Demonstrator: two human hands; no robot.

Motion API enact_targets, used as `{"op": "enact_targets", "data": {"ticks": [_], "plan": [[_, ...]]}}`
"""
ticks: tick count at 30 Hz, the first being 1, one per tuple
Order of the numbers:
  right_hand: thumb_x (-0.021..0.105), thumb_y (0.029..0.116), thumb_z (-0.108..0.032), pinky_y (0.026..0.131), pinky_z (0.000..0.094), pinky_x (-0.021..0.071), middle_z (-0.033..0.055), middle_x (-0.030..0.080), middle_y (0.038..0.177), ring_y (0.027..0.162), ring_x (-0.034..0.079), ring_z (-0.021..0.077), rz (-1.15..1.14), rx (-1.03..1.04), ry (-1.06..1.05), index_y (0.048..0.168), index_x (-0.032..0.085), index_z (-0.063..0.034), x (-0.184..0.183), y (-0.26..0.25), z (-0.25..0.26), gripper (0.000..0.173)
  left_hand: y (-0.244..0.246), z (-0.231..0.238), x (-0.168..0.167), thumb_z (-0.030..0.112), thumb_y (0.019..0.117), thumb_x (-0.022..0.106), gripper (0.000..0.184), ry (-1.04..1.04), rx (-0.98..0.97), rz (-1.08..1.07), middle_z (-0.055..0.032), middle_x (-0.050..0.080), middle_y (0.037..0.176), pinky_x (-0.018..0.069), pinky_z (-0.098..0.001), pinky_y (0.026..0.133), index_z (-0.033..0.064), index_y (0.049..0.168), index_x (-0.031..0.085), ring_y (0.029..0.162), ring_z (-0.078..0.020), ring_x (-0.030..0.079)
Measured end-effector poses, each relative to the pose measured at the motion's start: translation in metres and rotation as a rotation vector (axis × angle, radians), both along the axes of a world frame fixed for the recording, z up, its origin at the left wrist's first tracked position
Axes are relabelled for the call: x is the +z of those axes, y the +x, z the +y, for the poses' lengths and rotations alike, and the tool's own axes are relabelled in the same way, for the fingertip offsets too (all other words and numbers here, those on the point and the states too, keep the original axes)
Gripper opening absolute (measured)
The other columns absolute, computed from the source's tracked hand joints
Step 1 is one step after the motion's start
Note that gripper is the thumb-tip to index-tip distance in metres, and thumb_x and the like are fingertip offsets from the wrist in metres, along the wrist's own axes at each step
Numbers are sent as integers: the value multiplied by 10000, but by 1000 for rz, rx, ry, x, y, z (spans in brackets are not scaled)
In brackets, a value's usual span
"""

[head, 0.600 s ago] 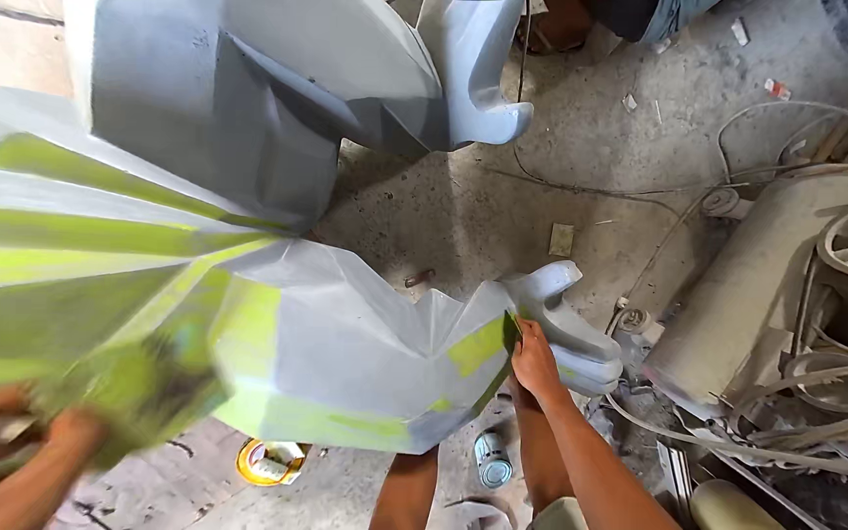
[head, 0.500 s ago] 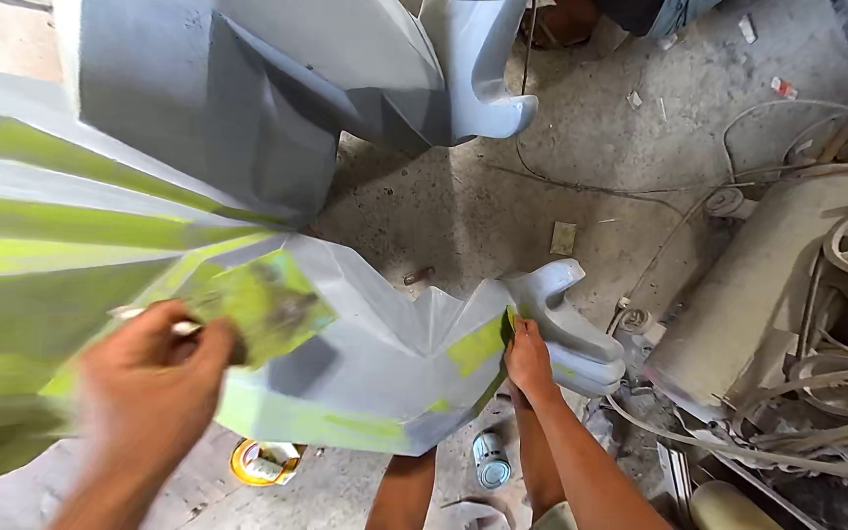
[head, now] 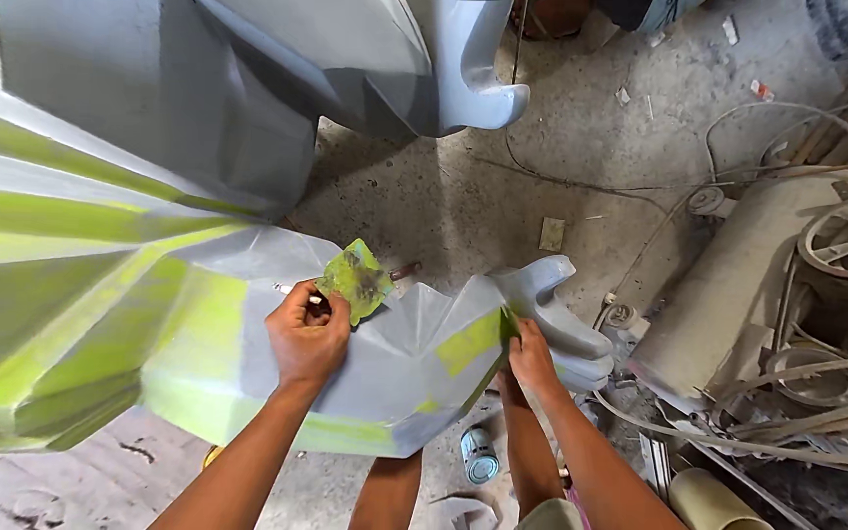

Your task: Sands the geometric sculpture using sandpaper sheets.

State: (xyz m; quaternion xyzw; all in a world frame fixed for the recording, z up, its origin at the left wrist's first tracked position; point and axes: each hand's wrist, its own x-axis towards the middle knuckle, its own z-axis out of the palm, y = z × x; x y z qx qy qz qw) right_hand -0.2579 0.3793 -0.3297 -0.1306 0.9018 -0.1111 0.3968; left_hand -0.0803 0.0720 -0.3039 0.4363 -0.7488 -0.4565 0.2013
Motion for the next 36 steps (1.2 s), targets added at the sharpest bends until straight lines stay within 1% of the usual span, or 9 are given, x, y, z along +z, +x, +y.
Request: {"op": "enact_targets", "data": {"ticks": [8,10,14,18,21,23,27,31,36], "plan": [[527,987,-134,986,481,540,114,632,1285,1153,627,244,-80,-185,-28,1414,632,-146,40,53,-25,439,-2,4,-3,137,939,611,149,-6,-17,55,25,630,811,489,-169,539,41,1047,649,607,7,563],[550,959,-144,1024,444,531,104,616,1338,1202,612,225,-105,-156,-10,1429,620,-162,68,80,-39,476,-3,4,-3,142,939,618,146,-6,-7,56,28,636,810,486,-166,538,47,1044,652,608,11,563],[604,863,-85,894,370,590,70,638,1274,1125,639,177,2,-88,-48,1423,631,-168,105,132,-60,567,-4,3,-2,152,940,617,148,-20,2,22,18,631,796,478,-171,529,44,1034,657,599,5,557],[593,863,-87,880,350,593,37,626,1292,1151,627,157,-72,13,-116,1463,591,-207,125,141,-55,612,-6,3,-4,162,936,611,158,-40,4,-11,13,621,778,465,-176,519,41,1028,654,591,-1,546],[550,926,-126,943,368,575,7,655,1303,1159,638,122,-145,-36,-212,1363,674,-205,116,99,-39,460,-7,3,-5,172,942,606,168,-57,16,-28,6,618,770,463,-175,524,37,1028,657,588,3,545],[528,953,-134,998,427,550,37,660,1321,1187,637,177,-56,-65,-204,1344,685,-171,85,63,-23,423,-7,4,-6,173,942,603,168,-70,23,-40,7,614,764,461,-173,520,37,1023,656,581,4,540],[497,1012,-135,986,499,557,122,626,1381,1174,664,277,66,7,-19,1555,454,-123,24,35,-11,545,-7,4,-7,170,946,604,161,-94,19,-51,3,613,779,460,-178,522,37,1022,653,584,-7,538],[539,973,-142,933,444,583,134,571,1441,1139,678,275,12,128,224,1546,470,-129,41,76,-33,577,-6,6,-7,167,948,601,171,-110,15,-53,-6,620,794,464,-177,536,26,1029,654,606,-8,549],[582,915,-125,983,350,562,53,588,1442,1197,646,171,-87,111,75,1486,564,-171,76,87,1,574,-9,6,-4,177,957,587,192,-119,3,-82,-40,627,806,473,-204,529,17,1041,653,595,-34,552]]}}
